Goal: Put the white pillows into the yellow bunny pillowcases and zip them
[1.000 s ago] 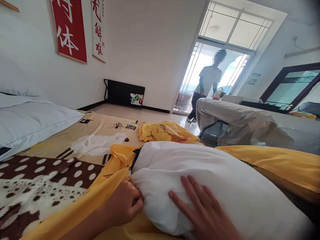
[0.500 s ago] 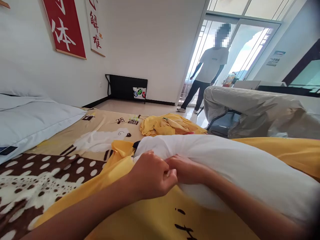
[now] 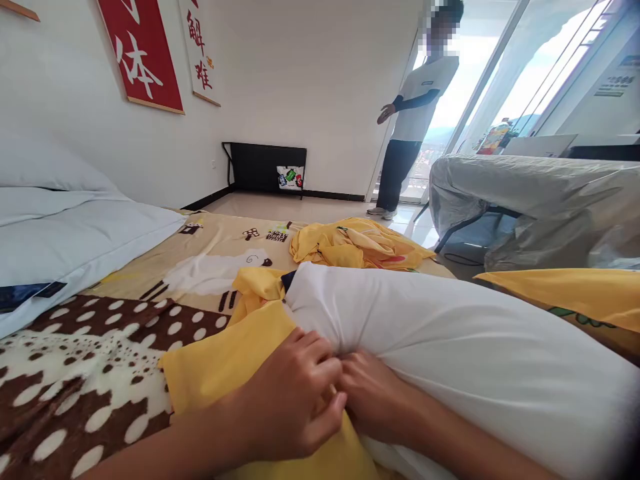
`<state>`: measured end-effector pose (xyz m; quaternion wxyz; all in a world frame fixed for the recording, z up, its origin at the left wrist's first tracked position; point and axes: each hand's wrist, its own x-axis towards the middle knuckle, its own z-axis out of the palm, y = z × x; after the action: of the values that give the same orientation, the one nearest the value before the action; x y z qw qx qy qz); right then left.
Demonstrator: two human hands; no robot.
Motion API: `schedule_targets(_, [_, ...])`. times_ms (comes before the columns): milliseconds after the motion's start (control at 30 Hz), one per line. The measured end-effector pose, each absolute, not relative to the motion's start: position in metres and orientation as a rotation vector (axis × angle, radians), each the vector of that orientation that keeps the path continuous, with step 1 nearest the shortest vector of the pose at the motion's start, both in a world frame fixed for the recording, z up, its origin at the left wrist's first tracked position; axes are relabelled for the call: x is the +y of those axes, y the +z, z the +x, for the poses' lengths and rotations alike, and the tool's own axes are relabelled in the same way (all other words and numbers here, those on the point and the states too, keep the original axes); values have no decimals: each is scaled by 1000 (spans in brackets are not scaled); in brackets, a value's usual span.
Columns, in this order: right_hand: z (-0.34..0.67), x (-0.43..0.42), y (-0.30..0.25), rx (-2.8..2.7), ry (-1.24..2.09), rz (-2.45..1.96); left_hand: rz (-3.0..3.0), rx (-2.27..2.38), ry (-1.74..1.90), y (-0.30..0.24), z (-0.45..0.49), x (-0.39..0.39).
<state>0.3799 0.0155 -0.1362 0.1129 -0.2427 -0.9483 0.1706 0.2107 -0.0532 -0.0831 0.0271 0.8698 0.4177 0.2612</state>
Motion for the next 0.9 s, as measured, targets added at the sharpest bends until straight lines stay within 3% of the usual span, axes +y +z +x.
schedule_targets(133, [382, -9, -137, -3019, -188, -379, 2886, 1413, 803, -113, 170, -104])
schedule_targets(300, [381, -21, -135, -2923, -478, -273, 3164, 1401, 913, -143, 147, -117])
schedule_targets(467, [378, -15, -111, -2977, -518, -503, 3231, 1226, 1148, -138, 153, -95])
schedule_targets(700, [361, 3, -72, -2970, -418, -980, 2888, 1390, 1448, -100, 173, -61])
schedule_targets(900, [338, 9, -102, -2958, -212, -983, 2637, 1525, 1329, -92, 175, -53])
